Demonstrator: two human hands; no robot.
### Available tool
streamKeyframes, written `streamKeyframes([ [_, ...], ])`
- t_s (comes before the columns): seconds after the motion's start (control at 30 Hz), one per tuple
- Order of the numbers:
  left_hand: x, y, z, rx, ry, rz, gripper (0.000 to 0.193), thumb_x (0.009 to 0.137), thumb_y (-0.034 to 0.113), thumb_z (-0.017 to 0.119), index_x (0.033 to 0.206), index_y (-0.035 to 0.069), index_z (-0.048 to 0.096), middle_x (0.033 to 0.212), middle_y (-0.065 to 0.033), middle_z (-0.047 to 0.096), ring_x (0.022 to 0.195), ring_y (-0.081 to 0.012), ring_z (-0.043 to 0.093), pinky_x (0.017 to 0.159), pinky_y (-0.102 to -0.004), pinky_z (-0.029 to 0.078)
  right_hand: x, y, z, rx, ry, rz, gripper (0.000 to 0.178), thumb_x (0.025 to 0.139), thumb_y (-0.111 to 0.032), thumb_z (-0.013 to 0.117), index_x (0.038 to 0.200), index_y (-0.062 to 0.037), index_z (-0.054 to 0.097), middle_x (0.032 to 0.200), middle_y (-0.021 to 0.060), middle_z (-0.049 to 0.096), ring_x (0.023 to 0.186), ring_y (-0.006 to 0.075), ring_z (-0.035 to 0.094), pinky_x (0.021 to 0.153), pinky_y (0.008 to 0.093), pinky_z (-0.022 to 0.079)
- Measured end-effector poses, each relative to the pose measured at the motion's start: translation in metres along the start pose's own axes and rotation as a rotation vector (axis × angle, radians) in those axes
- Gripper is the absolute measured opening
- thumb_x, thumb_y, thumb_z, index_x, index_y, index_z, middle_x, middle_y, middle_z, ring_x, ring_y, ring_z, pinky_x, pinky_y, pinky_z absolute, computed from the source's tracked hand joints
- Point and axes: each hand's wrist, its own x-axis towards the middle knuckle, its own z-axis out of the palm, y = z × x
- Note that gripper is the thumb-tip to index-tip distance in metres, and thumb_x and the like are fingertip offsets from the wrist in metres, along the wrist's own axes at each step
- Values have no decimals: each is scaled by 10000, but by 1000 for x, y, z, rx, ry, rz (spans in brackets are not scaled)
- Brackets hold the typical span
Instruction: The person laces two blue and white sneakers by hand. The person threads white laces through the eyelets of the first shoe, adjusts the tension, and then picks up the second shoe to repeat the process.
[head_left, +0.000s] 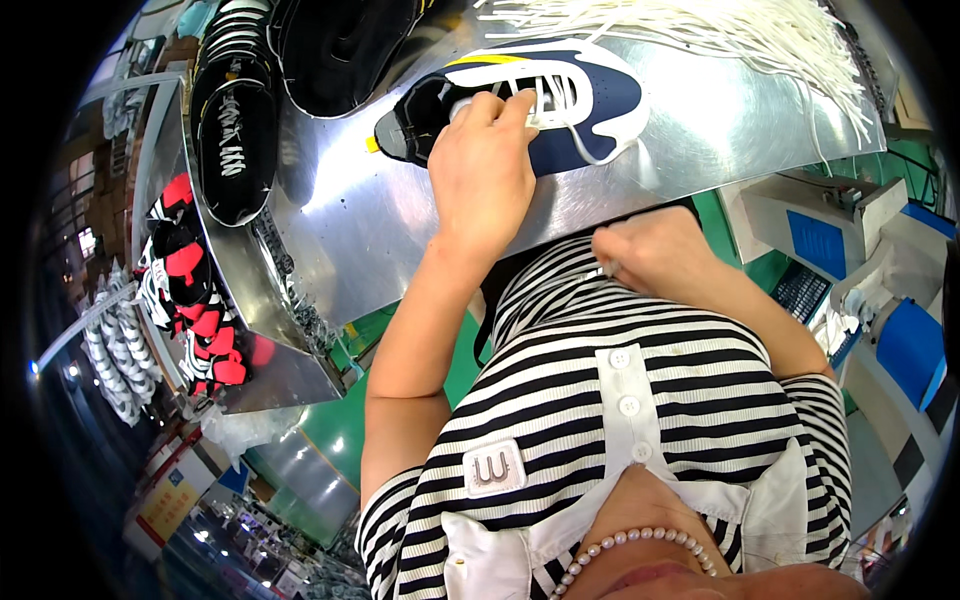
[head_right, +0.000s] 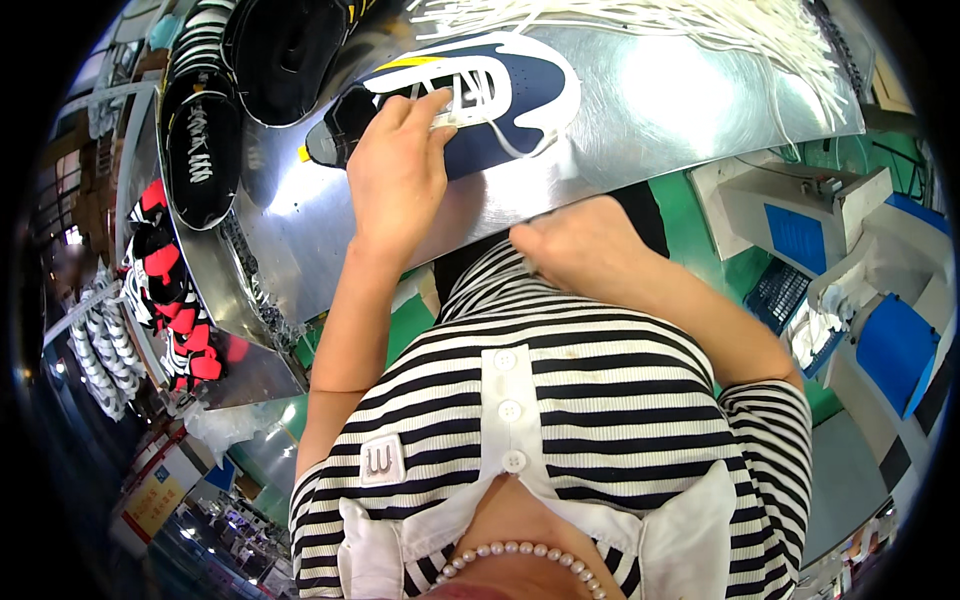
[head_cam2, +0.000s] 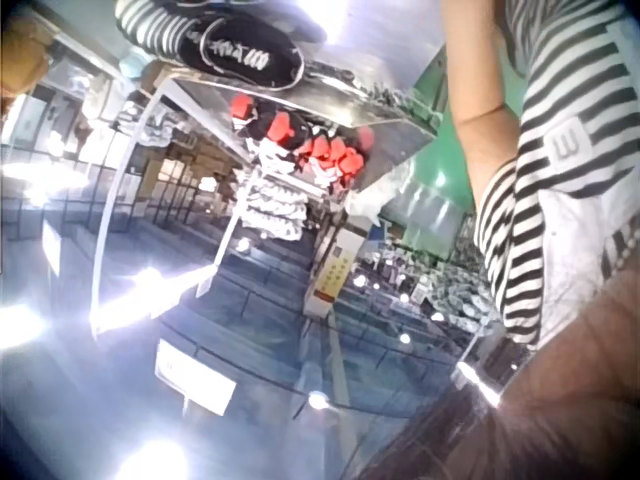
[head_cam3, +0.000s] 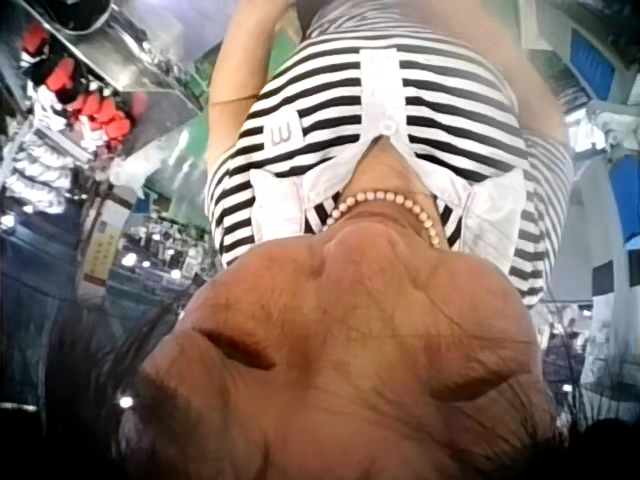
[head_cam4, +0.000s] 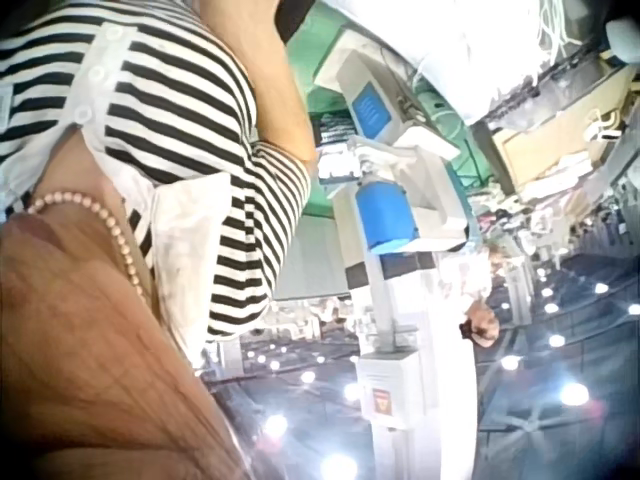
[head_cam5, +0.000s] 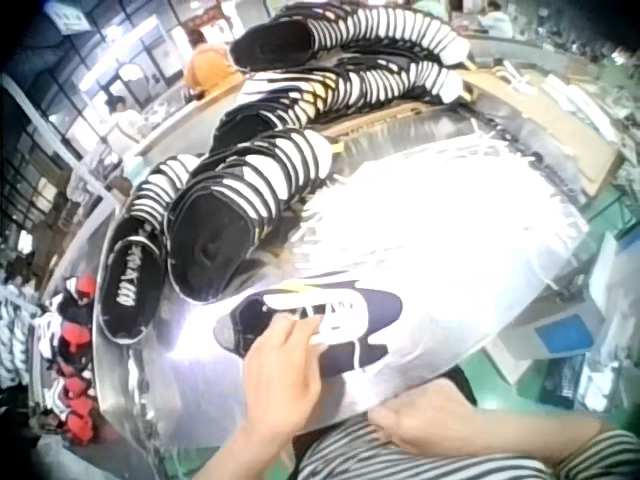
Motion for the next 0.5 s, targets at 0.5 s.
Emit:
streamKeyframes([
  [0.5, 3, 43, -40, -109, 347, 213, 203, 765, -16, 727, 953, 43, 677, 741, -90, 554, 680, -274, 564, 610, -370, 444, 43, 12, -65, 607, 418, 194, 200, 884, -186, 717, 902, 12, 704, 662, 63, 624, 573, 112, 530, 550, 273, 442],
])
